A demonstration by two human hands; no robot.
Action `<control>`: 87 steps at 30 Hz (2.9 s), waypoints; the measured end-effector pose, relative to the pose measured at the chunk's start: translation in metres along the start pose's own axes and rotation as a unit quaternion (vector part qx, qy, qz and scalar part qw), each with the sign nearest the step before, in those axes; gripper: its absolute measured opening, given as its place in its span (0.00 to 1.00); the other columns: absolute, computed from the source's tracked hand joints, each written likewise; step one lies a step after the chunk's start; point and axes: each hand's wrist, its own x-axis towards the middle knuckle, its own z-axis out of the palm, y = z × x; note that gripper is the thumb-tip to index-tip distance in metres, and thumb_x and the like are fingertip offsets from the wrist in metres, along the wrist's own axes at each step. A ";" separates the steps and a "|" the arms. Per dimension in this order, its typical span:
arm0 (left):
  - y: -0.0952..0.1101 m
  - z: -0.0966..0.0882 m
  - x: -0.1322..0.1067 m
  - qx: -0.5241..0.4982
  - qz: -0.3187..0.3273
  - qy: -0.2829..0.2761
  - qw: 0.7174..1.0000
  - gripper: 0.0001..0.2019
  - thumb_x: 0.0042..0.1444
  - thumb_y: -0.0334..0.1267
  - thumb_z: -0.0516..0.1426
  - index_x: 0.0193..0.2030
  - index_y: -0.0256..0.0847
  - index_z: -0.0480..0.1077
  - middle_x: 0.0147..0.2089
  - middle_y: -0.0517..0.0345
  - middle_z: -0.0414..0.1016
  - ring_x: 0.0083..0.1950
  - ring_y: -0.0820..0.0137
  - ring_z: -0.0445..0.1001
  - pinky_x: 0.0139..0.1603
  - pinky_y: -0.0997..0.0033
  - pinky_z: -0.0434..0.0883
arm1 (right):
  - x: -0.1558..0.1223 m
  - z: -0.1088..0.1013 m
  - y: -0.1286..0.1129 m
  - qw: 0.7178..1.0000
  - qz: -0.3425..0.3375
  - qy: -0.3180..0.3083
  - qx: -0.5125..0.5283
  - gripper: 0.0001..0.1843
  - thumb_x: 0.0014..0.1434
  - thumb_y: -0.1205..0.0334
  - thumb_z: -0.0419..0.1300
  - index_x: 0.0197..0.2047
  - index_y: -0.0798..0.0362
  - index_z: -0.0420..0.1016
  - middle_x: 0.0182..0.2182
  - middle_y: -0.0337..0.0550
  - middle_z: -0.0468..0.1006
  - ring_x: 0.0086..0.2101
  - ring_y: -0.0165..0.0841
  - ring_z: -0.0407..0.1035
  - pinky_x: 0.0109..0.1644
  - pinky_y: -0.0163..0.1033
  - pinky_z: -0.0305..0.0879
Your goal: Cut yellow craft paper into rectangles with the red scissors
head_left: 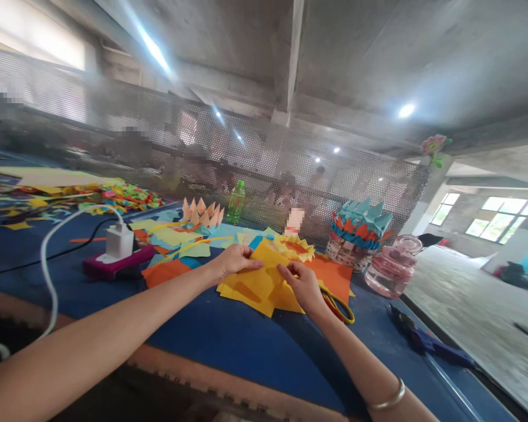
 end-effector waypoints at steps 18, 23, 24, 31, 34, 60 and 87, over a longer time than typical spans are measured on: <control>0.001 -0.002 -0.001 0.012 0.012 -0.039 0.999 0.23 0.43 0.56 0.61 0.34 0.35 0.74 0.33 0.50 0.77 0.31 0.69 0.74 0.29 0.72 0.66 | 0.003 -0.004 0.015 0.999 0.000 0.003 -0.046 0.16 0.51 0.50 0.55 0.22 0.54 0.68 0.20 0.39 0.69 0.25 0.31 0.61 0.29 0.34 0.55; 0.001 -0.003 -0.001 0.002 0.019 -0.045 0.999 0.23 0.43 0.56 0.61 0.35 0.35 0.74 0.35 0.51 0.78 0.32 0.69 0.74 0.29 0.74 0.66 | 0.004 -0.004 0.019 0.999 -0.006 -0.015 -0.042 0.16 0.51 0.50 0.56 0.23 0.54 0.69 0.21 0.40 0.70 0.26 0.32 0.62 0.29 0.34 0.57; 0.001 -0.003 -0.001 -0.004 0.018 -0.043 0.999 0.22 0.43 0.55 0.62 0.34 0.36 0.74 0.34 0.51 0.78 0.31 0.70 0.74 0.28 0.74 0.66 | 0.004 -0.004 0.019 0.999 -0.007 -0.020 -0.038 0.16 0.51 0.50 0.56 0.23 0.54 0.69 0.21 0.40 0.70 0.27 0.32 0.62 0.29 0.34 0.57; -0.002 -0.004 0.001 -0.051 0.013 -0.058 0.997 0.21 0.39 0.53 0.65 0.34 0.36 0.74 0.32 0.54 0.78 0.29 0.71 0.74 0.29 0.75 0.66 | 0.004 -0.005 0.017 0.999 -0.007 -0.047 -0.007 0.16 0.52 0.50 0.55 0.23 0.54 0.67 0.20 0.38 0.66 0.25 0.30 0.58 0.27 0.33 0.56; -0.002 -0.004 0.000 -0.056 0.008 -0.063 0.996 0.20 0.40 0.52 0.65 0.34 0.37 0.74 0.32 0.54 0.78 0.29 0.71 0.74 0.30 0.74 0.67 | 0.004 -0.006 0.018 0.998 -0.012 -0.053 -0.010 0.16 0.53 0.51 0.53 0.22 0.53 0.65 0.19 0.36 0.62 0.24 0.29 0.57 0.26 0.33 0.55; -0.003 -0.002 -0.003 -0.057 0.013 -0.117 0.991 0.19 0.43 0.51 0.64 0.36 0.37 0.74 0.34 0.54 0.78 0.31 0.70 0.75 0.32 0.72 0.68 | 0.005 -0.003 0.026 0.998 -0.014 -0.068 0.011 0.14 0.54 0.54 0.52 0.22 0.52 0.60 0.18 0.34 0.60 0.22 0.28 0.57 0.26 0.33 0.57; -0.002 0.005 -0.009 -0.011 -0.008 -0.163 0.987 0.20 0.44 0.51 0.63 0.38 0.39 0.73 0.35 0.55 0.76 0.33 0.70 0.74 0.33 0.73 0.67 | 0.003 -0.004 0.024 0.999 0.005 -0.033 -0.004 0.16 0.54 0.52 0.52 0.21 0.51 0.58 0.17 0.33 0.58 0.20 0.27 0.56 0.25 0.33 0.56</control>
